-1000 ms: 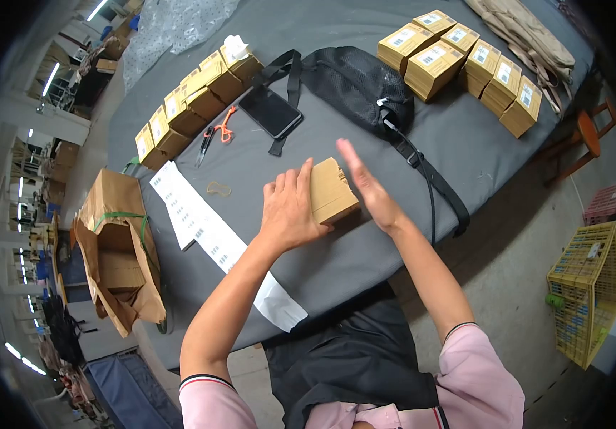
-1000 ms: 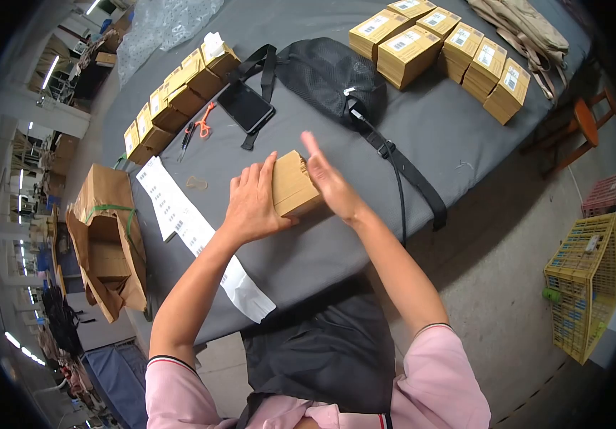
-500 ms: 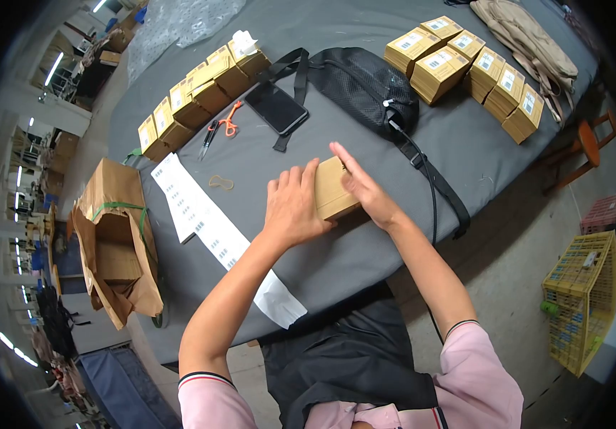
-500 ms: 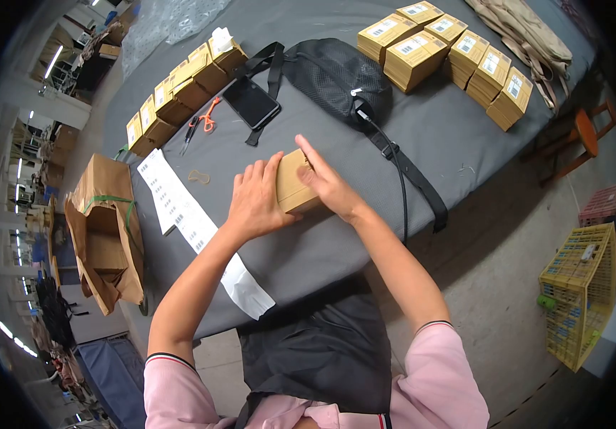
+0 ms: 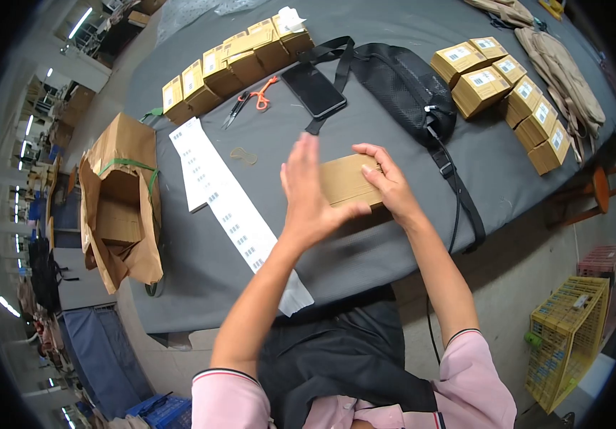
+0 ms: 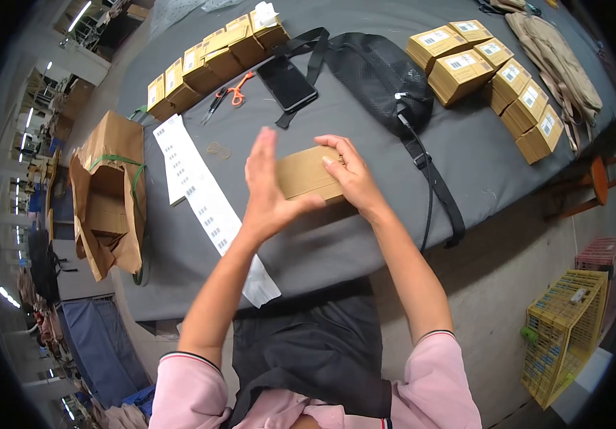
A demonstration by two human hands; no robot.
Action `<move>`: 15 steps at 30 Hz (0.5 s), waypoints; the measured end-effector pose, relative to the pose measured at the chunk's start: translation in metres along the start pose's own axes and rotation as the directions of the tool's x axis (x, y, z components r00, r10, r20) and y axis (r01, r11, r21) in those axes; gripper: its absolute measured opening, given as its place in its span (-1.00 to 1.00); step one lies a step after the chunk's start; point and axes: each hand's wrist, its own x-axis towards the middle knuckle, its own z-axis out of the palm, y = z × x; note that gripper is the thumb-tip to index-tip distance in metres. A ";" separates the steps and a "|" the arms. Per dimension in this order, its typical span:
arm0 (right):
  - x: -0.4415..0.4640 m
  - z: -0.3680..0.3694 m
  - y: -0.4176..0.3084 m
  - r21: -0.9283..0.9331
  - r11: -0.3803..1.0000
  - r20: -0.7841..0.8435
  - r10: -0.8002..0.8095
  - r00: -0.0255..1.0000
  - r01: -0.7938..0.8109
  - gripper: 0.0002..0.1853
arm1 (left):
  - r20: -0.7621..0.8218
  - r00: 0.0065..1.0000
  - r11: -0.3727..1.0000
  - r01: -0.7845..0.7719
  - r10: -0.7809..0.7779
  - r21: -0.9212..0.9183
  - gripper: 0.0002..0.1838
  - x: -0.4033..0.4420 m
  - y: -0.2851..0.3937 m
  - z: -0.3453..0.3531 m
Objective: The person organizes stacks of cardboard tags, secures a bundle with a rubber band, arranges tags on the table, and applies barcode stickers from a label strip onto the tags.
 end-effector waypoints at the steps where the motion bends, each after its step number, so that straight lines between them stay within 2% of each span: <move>1: -0.001 0.001 -0.001 0.007 1.000 0.007 0.004 1.000 -0.004 -0.65 | -0.168 0.979 0.952 0.056 -0.111 -0.302 0.09 -0.005 -0.006 0.001; 2: -0.001 0.001 -0.001 0.000 1.000 0.006 0.008 1.000 -0.008 -0.64 | -0.172 0.978 0.952 0.065 -0.121 -0.298 0.09 -0.009 -0.009 0.005; 3: -0.001 0.001 -0.002 -0.009 1.000 0.007 0.010 1.000 -0.010 -0.62 | -0.239 0.921 0.786 0.103 -0.307 -0.609 -0.01 -0.012 -0.010 0.010; 4: 0.000 0.001 -0.002 -0.006 1.000 0.021 0.011 1.000 -0.011 -0.62 | -0.237 0.838 0.527 0.070 -0.492 -0.847 -0.11 -0.014 -0.013 0.014; 6: 0.000 0.002 0.000 0.029 1.000 0.005 0.012 1.000 -0.012 -0.63 | -0.220 0.852 0.537 0.082 -0.475 -0.840 -0.16 -0.017 -0.021 0.018; 8: -0.001 0.003 -0.001 0.060 0.997 0.022 0.037 0.999 -0.038 -0.61 | -0.181 0.876 0.473 0.059 -0.447 -0.879 -0.10 -0.017 -0.022 0.025; 9: -0.001 0.004 -0.001 0.086 0.994 0.025 0.059 0.998 -0.061 -0.59 | -0.111 0.909 0.462 0.096 -0.401 -0.882 -0.02 -0.015 -0.019 0.028; 10: -0.002 0.004 -0.001 0.091 0.994 0.025 0.060 0.998 -0.062 -0.59 | -0.110 0.909 0.466 0.099 -0.401 -0.879 -0.02 -0.015 -0.016 0.029; 12: -0.002 0.001 0.000 0.071 0.997 0.020 -0.009 1.000 0.007 -0.56 | 0.021 0.947 0.523 0.196 -0.322 -0.830 0.07 -0.013 -0.006 0.030; 13: -0.002 -0.002 -0.001 0.069 0.998 0.014 -0.007 1.000 0.006 -0.56 | 0.038 0.948 0.554 0.217 -0.315 -0.804 0.11 -0.012 -0.002 0.029; 15: -0.003 -0.006 -0.002 0.064 0.998 0.066 0.001 0.998 -0.005 -0.54 | 0.039 0.952 0.526 0.203 -0.305 -0.826 0.10 -0.012 -0.003 0.031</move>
